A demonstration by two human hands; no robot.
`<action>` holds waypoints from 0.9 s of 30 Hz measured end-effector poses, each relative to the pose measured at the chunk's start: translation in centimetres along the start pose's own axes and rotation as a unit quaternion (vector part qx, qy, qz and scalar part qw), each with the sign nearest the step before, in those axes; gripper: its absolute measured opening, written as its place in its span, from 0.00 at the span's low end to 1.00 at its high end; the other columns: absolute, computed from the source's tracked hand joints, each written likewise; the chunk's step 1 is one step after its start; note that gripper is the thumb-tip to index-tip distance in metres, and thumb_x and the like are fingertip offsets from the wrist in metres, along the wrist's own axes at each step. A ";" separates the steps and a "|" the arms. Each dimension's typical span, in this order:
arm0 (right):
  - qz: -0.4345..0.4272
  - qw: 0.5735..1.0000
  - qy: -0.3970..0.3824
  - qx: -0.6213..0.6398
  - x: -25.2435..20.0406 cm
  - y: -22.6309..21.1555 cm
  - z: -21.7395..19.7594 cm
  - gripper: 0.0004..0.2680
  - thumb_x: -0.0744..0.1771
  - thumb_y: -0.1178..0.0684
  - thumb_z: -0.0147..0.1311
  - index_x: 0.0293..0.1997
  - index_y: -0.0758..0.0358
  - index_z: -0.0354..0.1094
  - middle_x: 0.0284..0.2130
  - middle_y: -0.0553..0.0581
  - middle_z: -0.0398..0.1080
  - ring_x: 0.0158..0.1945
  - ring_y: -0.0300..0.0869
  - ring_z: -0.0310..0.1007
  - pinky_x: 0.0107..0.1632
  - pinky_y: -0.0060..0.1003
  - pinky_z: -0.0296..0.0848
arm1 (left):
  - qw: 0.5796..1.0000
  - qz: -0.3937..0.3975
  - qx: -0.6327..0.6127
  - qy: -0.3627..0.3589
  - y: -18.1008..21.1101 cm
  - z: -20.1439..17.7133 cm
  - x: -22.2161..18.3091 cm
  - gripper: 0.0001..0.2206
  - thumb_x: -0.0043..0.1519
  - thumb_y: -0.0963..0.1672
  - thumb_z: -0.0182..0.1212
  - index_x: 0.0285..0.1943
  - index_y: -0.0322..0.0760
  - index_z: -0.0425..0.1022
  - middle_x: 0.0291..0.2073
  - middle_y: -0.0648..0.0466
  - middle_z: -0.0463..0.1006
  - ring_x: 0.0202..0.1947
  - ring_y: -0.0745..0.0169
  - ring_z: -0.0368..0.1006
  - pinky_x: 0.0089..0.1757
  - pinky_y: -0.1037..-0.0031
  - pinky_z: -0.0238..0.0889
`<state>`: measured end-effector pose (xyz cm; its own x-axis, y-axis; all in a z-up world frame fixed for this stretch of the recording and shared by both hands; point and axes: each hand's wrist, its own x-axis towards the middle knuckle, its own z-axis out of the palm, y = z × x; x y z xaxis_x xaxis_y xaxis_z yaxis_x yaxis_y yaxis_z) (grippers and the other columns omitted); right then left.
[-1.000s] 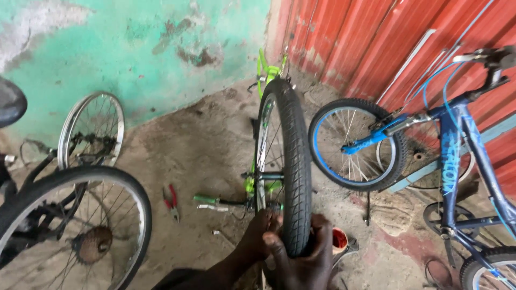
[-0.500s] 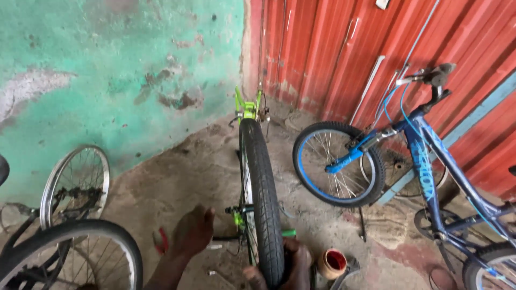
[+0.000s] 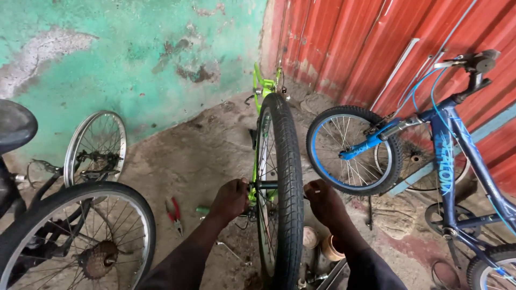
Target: Attaching a front wheel to a bicycle fork and tightening the axle nuts using a wrench.
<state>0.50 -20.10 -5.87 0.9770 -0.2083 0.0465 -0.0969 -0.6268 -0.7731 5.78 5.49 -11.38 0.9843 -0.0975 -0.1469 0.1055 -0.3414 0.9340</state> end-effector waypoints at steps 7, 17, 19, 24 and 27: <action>0.188 0.952 -0.122 0.209 2.1 1.3 2.8 0.19 0.71 0.46 0.43 0.60 0.75 0.66 0.32 0.67 0.73 0.31 0.49 0.71 0.33 0.38 0.69 | 0.958 0.192 0.211 0.032 -6.5 1.6 4.6 0.17 0.70 0.49 0.51 0.45 0.27 0.70 0.28 0.43 0.75 0.24 0.52 0.73 0.29 0.62 0.69; 0.140 0.941 -0.231 0.204 4.3 2.6 0.5 0.25 0.70 0.39 0.50 0.71 0.70 0.58 0.45 0.72 0.76 0.45 0.54 0.75 0.50 0.46 0.74 | 0.987 0.116 0.109 -0.020 -2.8 0.2 2.1 0.24 0.72 0.54 0.46 0.46 0.29 0.76 0.32 0.35 0.80 0.32 0.34 0.79 0.32 0.49 0.74; 0.129 0.942 -0.229 0.207 4.7 2.9 1.0 0.23 0.70 0.40 0.51 0.68 0.69 0.63 0.44 0.69 0.75 0.44 0.53 0.75 0.49 0.45 0.74 | 0.993 0.073 0.091 -0.003 -4.1 0.7 3.5 0.26 0.69 0.58 0.45 0.41 0.36 0.78 0.30 0.42 0.82 0.33 0.40 0.81 0.33 0.53 0.74; 0.102 0.946 -0.221 0.212 5.4 3.8 2.4 0.17 0.70 0.48 0.52 0.62 0.70 0.69 0.39 0.65 0.75 0.39 0.51 0.73 0.43 0.43 0.72 | 0.997 0.025 0.071 0.027 -3.1 1.0 3.4 0.28 0.65 0.62 0.46 0.41 0.41 0.82 0.31 0.43 0.84 0.39 0.38 0.82 0.39 0.54 0.74; 0.083 0.944 -0.214 0.236 5.8 5.0 3.1 0.13 0.69 0.49 0.53 0.55 0.68 0.73 0.34 0.60 0.71 0.35 0.48 0.69 0.38 0.39 0.66 | 0.995 0.049 0.084 0.001 -3.5 0.7 2.4 0.30 0.68 0.58 0.37 0.28 0.32 0.70 0.21 0.47 0.74 0.23 0.50 0.71 0.36 0.56 0.65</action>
<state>6.29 -22.12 -11.40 0.9531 0.1118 -0.2814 -0.2581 -0.1862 -0.9480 7.70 5.75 -15.24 0.9892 -0.1355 -0.0565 -0.0159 -0.4812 0.8764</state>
